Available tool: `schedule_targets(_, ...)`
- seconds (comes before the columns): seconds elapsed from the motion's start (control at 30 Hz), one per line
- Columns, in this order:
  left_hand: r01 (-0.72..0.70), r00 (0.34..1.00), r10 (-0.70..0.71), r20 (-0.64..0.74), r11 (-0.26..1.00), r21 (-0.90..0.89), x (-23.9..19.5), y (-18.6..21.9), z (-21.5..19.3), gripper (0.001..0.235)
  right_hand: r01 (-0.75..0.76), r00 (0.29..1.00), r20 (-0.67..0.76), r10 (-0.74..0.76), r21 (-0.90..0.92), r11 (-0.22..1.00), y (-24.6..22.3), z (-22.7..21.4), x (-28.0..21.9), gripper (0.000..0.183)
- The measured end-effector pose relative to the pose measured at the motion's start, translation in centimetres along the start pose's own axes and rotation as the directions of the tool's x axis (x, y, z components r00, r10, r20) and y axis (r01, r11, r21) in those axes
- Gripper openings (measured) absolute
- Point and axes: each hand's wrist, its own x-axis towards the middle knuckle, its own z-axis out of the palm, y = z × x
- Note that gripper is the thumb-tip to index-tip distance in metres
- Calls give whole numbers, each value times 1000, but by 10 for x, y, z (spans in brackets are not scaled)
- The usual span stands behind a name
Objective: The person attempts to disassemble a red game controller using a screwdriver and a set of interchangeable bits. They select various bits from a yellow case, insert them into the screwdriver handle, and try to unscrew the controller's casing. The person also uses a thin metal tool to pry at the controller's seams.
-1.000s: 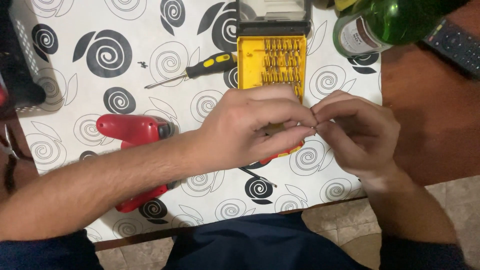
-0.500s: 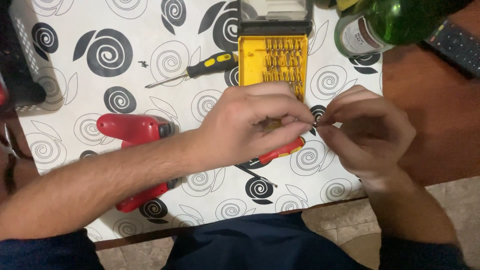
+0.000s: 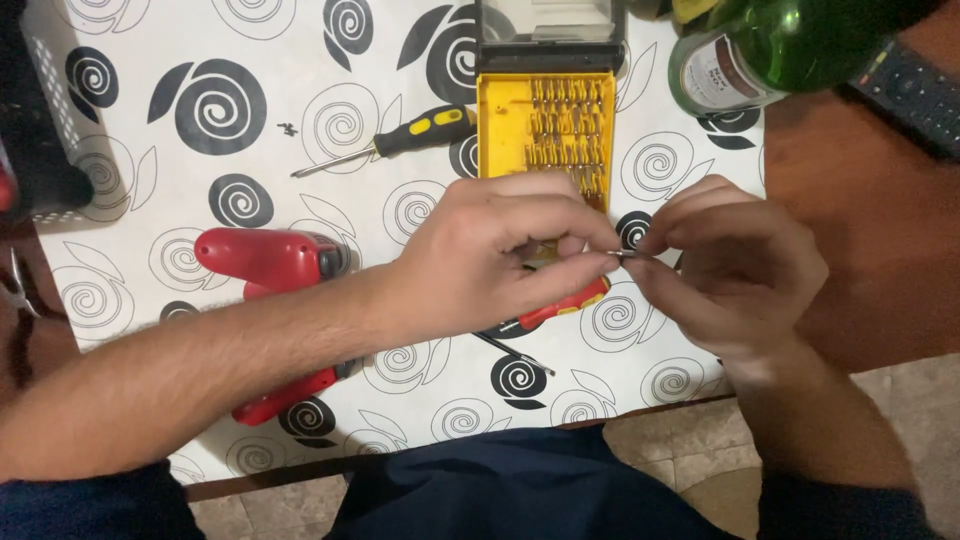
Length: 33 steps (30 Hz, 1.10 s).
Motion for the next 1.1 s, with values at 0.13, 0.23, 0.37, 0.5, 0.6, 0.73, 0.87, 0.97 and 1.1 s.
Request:
schedule_targets(0.13,-10,999,7,46,999,52,-13,5,-5,17,17,996,87,-17,2,1000,-9,0,5,28)
schedule_targets(0.23,-9,996,-1,85,992,125,-26,9,-7,23,95,971,225,-77,-73,993,-19,1,10,23)
schedule_targets(0.37,49,989,-79,124,971,235,-37,19,-9,14,149,926,358,-119,-59,987,-28,5,22,20)
schedule_targets(0.5,22,980,-85,178,943,332,-46,26,-13,20,157,883,456,-112,-62,986,-38,12,32,14)
schedule_targets(0.6,-7,973,-108,205,870,492,-53,32,-19,20,356,768,603,-215,-123,926,-9,3,18,39)
schedule_targets(0.73,-39,978,-97,183,783,621,-68,49,-31,12,481,605,789,-108,-254,839,3,7,13,26)
schedule_targets(0.87,18,986,-112,124,808,590,-79,58,-36,8,491,581,813,-39,-311,814,-4,12,12,22)
schedule_targets(0.97,51,991,-114,71,806,589,-84,57,-38,9,456,553,833,8,-310,834,-2,11,13,22)
schedule_targets(1.1,99,993,-117,-2,832,546,-79,65,-39,10,282,667,742,65,-332,900,5,11,3,33)
